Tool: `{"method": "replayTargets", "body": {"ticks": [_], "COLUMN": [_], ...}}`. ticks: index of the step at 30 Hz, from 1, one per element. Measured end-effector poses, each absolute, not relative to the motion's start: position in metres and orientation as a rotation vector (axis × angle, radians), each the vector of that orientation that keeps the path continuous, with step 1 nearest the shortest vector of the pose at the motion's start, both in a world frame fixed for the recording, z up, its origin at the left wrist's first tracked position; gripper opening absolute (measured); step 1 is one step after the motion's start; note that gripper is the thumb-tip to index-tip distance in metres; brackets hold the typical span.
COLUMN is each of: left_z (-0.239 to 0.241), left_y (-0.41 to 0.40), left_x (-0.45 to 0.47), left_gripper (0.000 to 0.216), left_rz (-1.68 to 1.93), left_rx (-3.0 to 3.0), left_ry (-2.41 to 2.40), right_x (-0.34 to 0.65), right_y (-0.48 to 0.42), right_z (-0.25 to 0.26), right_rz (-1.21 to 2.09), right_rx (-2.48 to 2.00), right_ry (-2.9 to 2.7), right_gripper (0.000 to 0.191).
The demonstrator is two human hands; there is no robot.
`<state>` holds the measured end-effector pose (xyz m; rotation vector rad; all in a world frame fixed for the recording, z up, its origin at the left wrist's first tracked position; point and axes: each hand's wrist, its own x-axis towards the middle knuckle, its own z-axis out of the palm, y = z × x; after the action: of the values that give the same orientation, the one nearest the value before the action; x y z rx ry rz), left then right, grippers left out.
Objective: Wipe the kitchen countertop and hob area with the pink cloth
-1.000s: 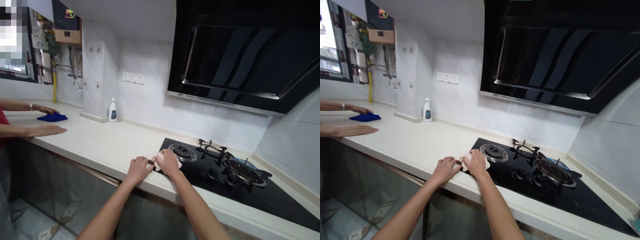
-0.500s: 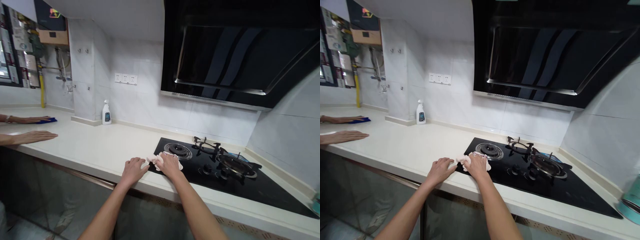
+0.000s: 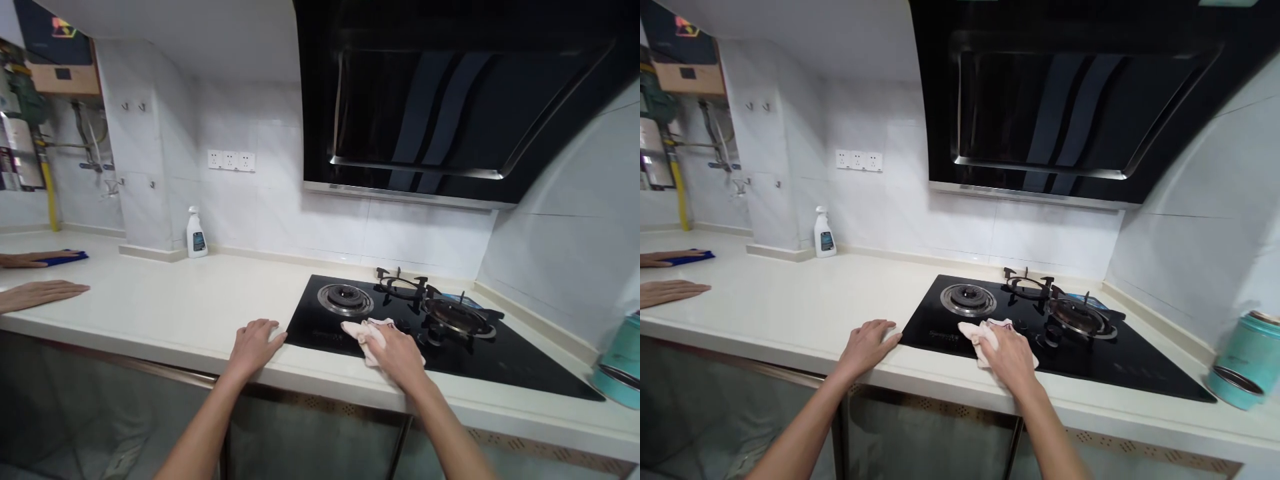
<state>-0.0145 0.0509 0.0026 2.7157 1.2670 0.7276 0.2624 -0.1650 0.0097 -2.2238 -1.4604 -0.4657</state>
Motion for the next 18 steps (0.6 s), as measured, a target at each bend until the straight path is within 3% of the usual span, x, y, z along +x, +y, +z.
{"method": "replayTargets", "body": {"ticks": [10, 18], "left_z": [0.004, 0.009], "left_y": [0.050, 0.047], "left_x": [-0.014, -0.012], "left_gripper": [0.040, 0.039], "left_rz": [0.691, 0.693], "left_rx": [2.699, 2.690], "left_ry": [1.302, 1.308], "right_x": [0.303, 0.309], "right_y": [-0.237, -0.213], "right_z": [-0.002, 0.008], "right_rz": [-0.539, -0.460], "right_rx": [-2.381, -2.559], "right_ry": [-1.257, -1.051], "right_gripper": [0.047, 0.050]}}
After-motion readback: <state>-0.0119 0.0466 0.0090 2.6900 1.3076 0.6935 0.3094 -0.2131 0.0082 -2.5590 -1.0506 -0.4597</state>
